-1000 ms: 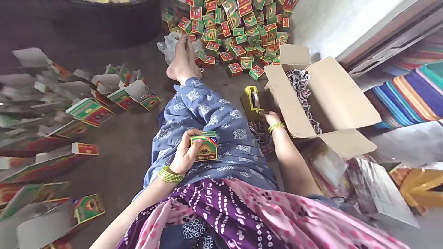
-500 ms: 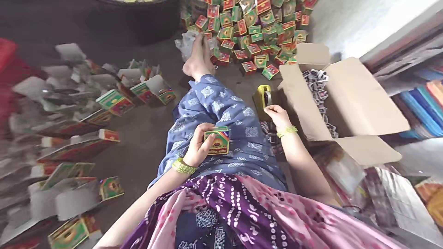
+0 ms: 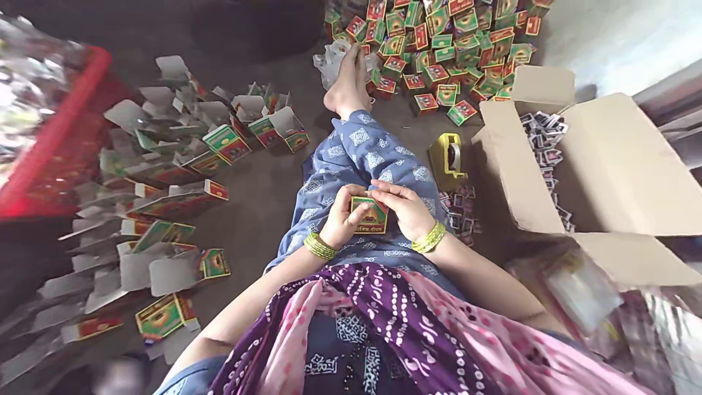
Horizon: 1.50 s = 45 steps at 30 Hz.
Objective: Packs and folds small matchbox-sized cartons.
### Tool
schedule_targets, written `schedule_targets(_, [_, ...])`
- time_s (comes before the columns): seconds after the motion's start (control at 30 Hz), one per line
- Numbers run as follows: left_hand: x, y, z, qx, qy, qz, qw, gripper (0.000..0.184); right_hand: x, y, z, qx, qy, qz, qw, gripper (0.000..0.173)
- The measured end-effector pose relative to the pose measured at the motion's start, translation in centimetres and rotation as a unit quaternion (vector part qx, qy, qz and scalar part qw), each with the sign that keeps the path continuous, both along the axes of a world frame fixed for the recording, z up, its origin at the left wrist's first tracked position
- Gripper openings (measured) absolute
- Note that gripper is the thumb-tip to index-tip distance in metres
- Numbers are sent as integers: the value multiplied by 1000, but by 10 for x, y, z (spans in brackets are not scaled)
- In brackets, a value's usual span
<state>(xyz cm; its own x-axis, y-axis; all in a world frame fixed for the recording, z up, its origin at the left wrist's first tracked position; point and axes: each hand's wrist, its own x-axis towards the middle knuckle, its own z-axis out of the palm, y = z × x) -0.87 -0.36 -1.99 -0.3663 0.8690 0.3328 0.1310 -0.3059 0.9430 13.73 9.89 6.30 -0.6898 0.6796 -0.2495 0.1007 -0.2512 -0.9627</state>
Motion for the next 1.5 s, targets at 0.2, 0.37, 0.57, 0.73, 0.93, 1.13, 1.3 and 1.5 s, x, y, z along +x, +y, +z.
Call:
schedule_targets(0.2, [4,1,4,13,-1,-9,1000,48,-2,2,-9,23,-27,-32,999,16])
schedule_targets(0.37, [0,-7,11,6,28,-18,999,66,-7,3,-9,86,-76,-61,992,50])
schedule_targets(0.57, [-12,-12,21,-9,-10,-12,1000,48,5,4,-21,263,-50,103,958,45])
schedule_targets(0.73, [-72,-32,28,-161,-15,224,961,49,8,3,-27,270,-85,126,951,55])
schedule_targets(0.93, [-190,-84,10,-351,-62,492,794,80,4,4,-27,234,-100,119,960,56])
schedule_targets(1.13, [-234,-108,-3,-420,-77,497,755,76,4,10,-18,172,-121,143,967,55])
schedule_targets(1.3, [-213,-106,-1,-391,3,490,779,64,2,33,14,35,-180,257,949,51])
schedule_targets(1.5, [-166,-108,21,-248,140,460,841,34,-17,150,114,227,-192,4,955,46])
